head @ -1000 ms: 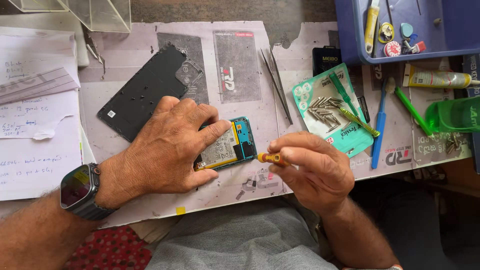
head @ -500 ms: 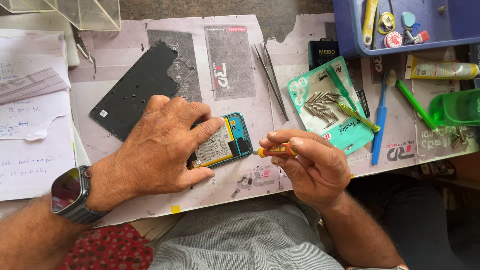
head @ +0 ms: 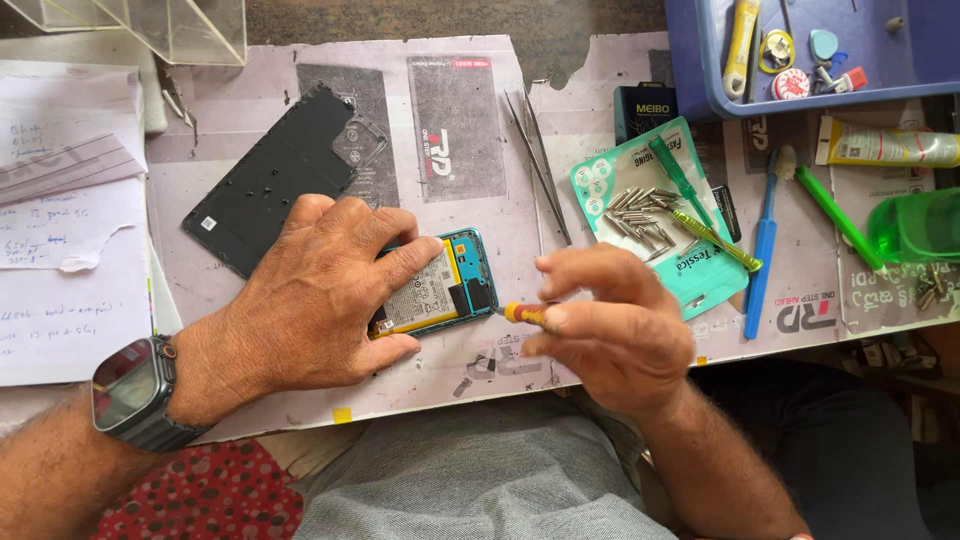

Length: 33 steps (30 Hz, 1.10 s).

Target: The person works on the internal components of a mobile phone using a screwdriver and tweezers to remove and replace parts on the circuit board.

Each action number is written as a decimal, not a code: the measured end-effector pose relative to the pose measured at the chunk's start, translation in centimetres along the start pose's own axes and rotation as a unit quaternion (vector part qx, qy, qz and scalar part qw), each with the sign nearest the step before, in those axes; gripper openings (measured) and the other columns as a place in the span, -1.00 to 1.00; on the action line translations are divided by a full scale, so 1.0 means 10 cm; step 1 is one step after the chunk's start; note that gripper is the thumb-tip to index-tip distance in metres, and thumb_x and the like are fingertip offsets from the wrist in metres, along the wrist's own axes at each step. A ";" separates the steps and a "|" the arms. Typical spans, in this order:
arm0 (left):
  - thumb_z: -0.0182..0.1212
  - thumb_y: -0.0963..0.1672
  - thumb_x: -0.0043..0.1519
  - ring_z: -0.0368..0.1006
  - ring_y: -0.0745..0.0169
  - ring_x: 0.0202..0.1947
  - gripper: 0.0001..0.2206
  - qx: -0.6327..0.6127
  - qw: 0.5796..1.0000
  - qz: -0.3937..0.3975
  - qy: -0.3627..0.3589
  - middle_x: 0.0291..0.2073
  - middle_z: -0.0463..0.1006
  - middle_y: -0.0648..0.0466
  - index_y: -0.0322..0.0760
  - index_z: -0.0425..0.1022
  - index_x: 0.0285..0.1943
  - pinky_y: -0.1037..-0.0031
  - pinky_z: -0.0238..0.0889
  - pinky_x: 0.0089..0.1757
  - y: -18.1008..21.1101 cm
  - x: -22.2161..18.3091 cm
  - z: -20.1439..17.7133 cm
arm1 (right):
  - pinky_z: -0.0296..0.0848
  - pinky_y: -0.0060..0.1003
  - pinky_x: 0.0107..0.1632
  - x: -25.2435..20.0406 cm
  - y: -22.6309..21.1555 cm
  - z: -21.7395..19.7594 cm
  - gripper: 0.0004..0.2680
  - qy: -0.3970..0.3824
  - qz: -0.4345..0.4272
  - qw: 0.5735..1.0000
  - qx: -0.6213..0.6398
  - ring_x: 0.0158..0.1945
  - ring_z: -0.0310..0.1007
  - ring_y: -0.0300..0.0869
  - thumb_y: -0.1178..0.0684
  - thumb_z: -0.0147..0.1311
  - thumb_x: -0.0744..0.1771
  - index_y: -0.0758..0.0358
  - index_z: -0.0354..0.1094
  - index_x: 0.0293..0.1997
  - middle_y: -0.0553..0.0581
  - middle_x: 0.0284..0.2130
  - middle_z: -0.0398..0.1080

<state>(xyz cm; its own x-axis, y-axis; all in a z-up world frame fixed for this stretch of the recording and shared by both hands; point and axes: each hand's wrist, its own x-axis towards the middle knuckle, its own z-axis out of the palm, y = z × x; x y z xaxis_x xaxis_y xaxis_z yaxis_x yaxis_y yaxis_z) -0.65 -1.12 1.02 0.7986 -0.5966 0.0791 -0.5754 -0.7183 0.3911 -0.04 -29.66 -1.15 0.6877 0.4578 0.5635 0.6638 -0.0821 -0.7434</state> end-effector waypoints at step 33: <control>0.40 -0.14 0.07 0.47 0.10 -0.13 -0.66 -0.077 0.990 0.078 0.094 -0.20 0.58 0.08 -0.29 0.50 0.01 0.18 0.15 -0.02 0.21 0.21 0.13 | 0.64 -0.25 -0.10 -0.24 -0.06 -0.07 -0.62 0.112 0.037 0.993 0.009 -0.16 0.56 -0.14 0.33 0.27 0.30 0.33 0.19 0.21 0.36 -0.06 0.43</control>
<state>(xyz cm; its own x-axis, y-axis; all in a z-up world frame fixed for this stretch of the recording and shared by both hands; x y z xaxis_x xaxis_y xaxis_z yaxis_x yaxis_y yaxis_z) -0.40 -4.35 0.78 0.7299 -0.6076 0.3132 -0.6715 -0.5513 0.4952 -1.86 -31.40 -1.85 0.7835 0.2421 0.5723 0.6054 -0.0903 -0.7908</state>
